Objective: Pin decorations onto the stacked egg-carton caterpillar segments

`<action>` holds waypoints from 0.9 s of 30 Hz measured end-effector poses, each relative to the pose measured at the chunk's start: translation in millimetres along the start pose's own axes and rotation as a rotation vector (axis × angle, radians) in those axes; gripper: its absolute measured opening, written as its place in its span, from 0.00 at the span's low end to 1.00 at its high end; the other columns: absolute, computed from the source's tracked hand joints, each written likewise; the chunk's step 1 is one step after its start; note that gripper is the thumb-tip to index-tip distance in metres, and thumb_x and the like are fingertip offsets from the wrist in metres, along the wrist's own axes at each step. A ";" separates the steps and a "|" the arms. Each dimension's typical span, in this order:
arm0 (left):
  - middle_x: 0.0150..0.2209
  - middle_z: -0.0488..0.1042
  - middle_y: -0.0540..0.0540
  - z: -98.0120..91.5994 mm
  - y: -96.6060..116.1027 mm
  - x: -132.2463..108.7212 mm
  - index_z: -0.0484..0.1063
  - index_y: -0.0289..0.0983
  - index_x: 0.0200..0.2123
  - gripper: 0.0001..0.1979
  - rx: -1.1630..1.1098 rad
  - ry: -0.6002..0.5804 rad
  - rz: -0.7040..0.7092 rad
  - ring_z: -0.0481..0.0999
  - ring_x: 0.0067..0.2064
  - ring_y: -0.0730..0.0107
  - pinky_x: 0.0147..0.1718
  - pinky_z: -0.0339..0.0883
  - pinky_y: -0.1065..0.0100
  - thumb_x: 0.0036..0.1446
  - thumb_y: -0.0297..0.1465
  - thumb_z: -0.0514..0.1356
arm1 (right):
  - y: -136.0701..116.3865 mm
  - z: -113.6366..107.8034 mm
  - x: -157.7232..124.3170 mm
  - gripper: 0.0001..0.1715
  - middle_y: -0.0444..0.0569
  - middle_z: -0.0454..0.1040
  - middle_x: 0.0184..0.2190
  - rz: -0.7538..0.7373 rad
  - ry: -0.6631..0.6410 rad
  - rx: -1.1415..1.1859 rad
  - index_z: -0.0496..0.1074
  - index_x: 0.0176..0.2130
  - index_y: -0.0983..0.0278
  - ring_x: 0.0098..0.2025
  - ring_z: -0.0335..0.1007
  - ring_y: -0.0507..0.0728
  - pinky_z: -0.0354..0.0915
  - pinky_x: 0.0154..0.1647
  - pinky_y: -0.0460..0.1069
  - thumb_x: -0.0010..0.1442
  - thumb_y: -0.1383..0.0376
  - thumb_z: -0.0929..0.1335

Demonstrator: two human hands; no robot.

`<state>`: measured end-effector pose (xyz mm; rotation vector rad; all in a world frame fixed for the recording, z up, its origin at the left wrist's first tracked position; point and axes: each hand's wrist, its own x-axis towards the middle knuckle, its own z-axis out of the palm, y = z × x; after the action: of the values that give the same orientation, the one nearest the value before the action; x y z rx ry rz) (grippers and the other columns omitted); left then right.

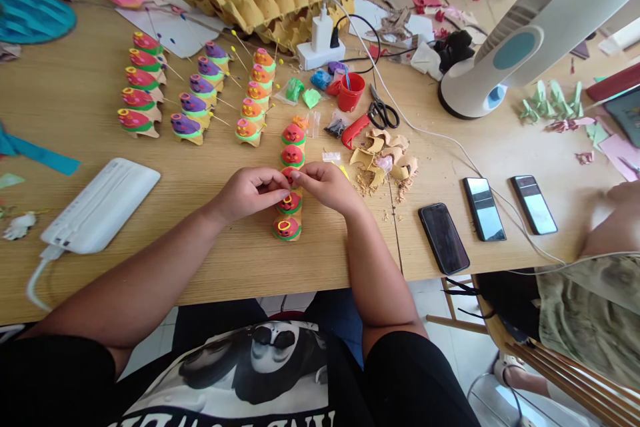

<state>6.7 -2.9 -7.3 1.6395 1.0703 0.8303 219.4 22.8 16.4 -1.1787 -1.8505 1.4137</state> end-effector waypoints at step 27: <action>0.33 0.77 0.48 2.4 -2.5 4.4 0.78 0.37 0.42 0.07 0.126 0.345 0.365 0.72 0.31 0.73 0.31 0.65 0.71 0.61 0.32 0.66 | 8.1 7.4 5.3 0.20 0.44 0.81 0.36 -0.069 0.120 0.586 0.73 0.42 0.61 0.33 0.77 0.49 0.71 0.32 0.44 0.54 0.56 0.79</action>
<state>9.9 0.7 -10.3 1.8736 1.0873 1.3464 213.5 24.4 5.9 -0.8666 -1.2491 1.6482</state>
